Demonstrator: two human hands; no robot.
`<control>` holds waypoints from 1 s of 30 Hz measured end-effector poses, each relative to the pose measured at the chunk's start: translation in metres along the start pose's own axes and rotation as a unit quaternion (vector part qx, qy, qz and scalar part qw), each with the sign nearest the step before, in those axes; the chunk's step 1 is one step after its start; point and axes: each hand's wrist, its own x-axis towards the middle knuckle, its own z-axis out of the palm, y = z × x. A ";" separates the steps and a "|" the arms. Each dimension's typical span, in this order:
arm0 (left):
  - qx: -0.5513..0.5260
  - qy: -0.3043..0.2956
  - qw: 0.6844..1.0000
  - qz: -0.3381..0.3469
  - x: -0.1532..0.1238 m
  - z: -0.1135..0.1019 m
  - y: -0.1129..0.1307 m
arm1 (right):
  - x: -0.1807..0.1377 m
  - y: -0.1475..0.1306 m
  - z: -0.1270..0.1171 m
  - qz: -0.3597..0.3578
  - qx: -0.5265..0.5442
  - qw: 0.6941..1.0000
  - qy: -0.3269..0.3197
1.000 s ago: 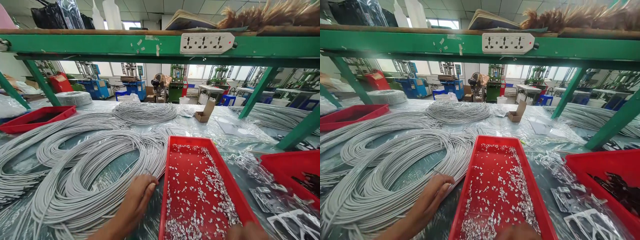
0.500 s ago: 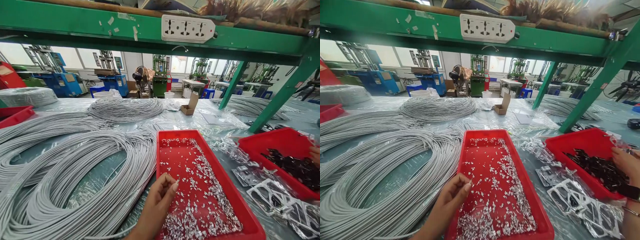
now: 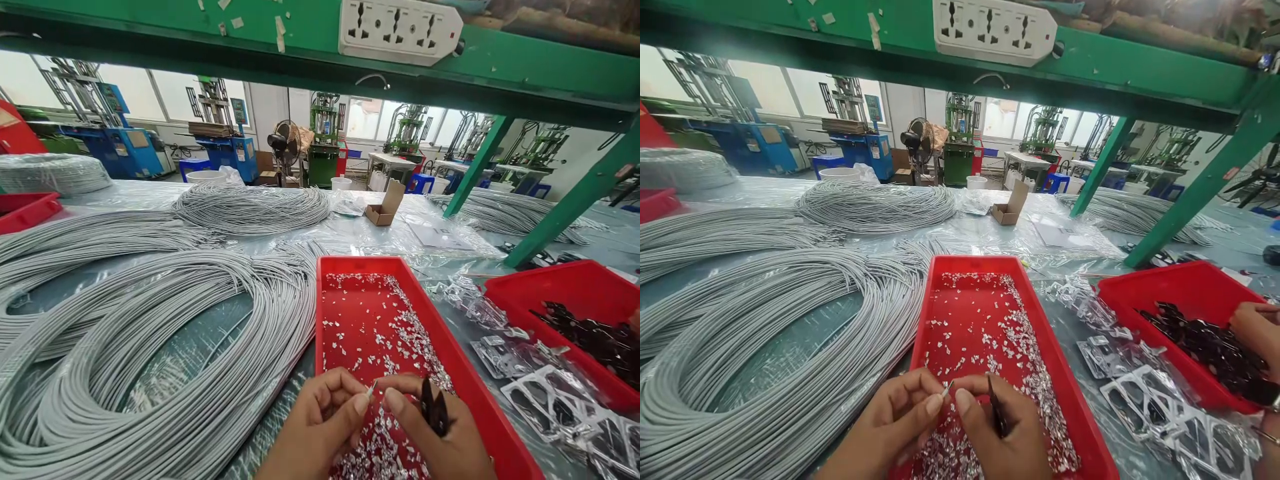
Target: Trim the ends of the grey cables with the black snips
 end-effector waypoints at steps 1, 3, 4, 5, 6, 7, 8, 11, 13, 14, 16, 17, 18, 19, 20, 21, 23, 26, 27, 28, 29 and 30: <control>0.021 0.021 0.999 0.020 -0.002 0.002 0.001 | 0.001 0.002 0.001 -0.005 0.000 1.000 -0.011; 0.078 0.057 0.993 0.067 -0.005 0.005 0.002 | 0.003 0.004 0.001 -0.010 0.014 0.999 -0.034; 0.110 0.069 0.987 0.089 -0.007 0.006 0.002 | 0.004 0.006 0.001 -0.014 0.022 0.999 -0.047; 0.143 0.077 0.980 0.112 -0.008 0.006 0.001 | 0.004 0.006 0.001 -0.020 0.027 0.998 -0.058; 0.175 0.085 0.972 0.134 -0.009 0.007 0.000 | 0.004 0.007 0.001 -0.025 0.028 0.997 -0.066; 0.207 0.094 0.961 0.156 -0.010 0.007 -0.001 | 0.004 0.007 0.001 -0.029 0.026 0.997 -0.070; 0.237 0.103 0.949 0.180 -0.011 0.006 -0.002 | 0.004 0.007 0.000 -0.031 0.023 0.997 -0.070; 0.319 0.126 0.905 0.253 -0.011 0.004 -0.004 | 0.004 0.007 0.000 -0.031 0.019 0.997 -0.070; 0.366 0.119 0.870 0.309 -0.011 0.001 -0.002 | 0.003 0.007 0.000 -0.028 0.018 0.997 -0.066; 0.390 0.109 0.848 0.341 -0.010 -0.001 -0.001 | 0.003 0.008 0.001 -0.025 0.018 0.998 -0.063; 0.431 0.089 0.802 0.404 -0.008 -0.004 0.002 | 0.003 0.010 0.001 -0.013 0.020 0.998 -0.062; 0.444 0.082 0.782 0.430 -0.007 -0.006 0.004 | 0.003 0.010 0.001 -0.005 0.023 0.998 -0.063; 0.453 0.081 0.766 0.449 -0.006 -0.007 0.005 | 0.003 0.011 0.001 0.002 0.025 0.998 -0.065; 0.462 0.086 0.752 0.462 -0.005 -0.009 0.005 | 0.003 0.011 0.000 0.009 0.026 0.998 -0.064; 0.473 0.100 0.738 0.471 -0.005 -0.010 0.004 | 0.003 0.011 0.000 0.013 0.027 0.998 -0.061; 0.483 0.120 0.722 0.481 -0.005 -0.010 0.003 | 0.004 0.010 0.000 0.018 0.027 0.998 -0.053; 0.482 0.134 0.720 0.480 -0.007 -0.010 -0.003 | 0.005 0.008 -0.001 0.028 0.026 0.999 -0.032; 0.360 0.078 0.874 0.319 -0.010 -0.005 -0.013 | 0.007 0.004 -0.002 0.035 0.033 0.999 -0.015; 0.279 0.055 0.934 0.219 -0.010 -0.002 -0.015 | 0.007 0.003 -0.002 0.031 0.036 0.999 -0.019; 0.192 0.045 0.972 0.124 -0.010 0.001 -0.016 | 0.006 0.004 -0.001 0.027 0.037 0.999 -0.026; 0.107 0.048 0.992 0.051 -0.009 0.004 -0.016 | 0.005 0.004 0.000 0.024 0.035 0.999 -0.031; 0.030 0.055 0.998 0.007 -0.008 0.006 -0.016 | 0.004 0.006 0.001 0.022 0.031 0.999 -0.036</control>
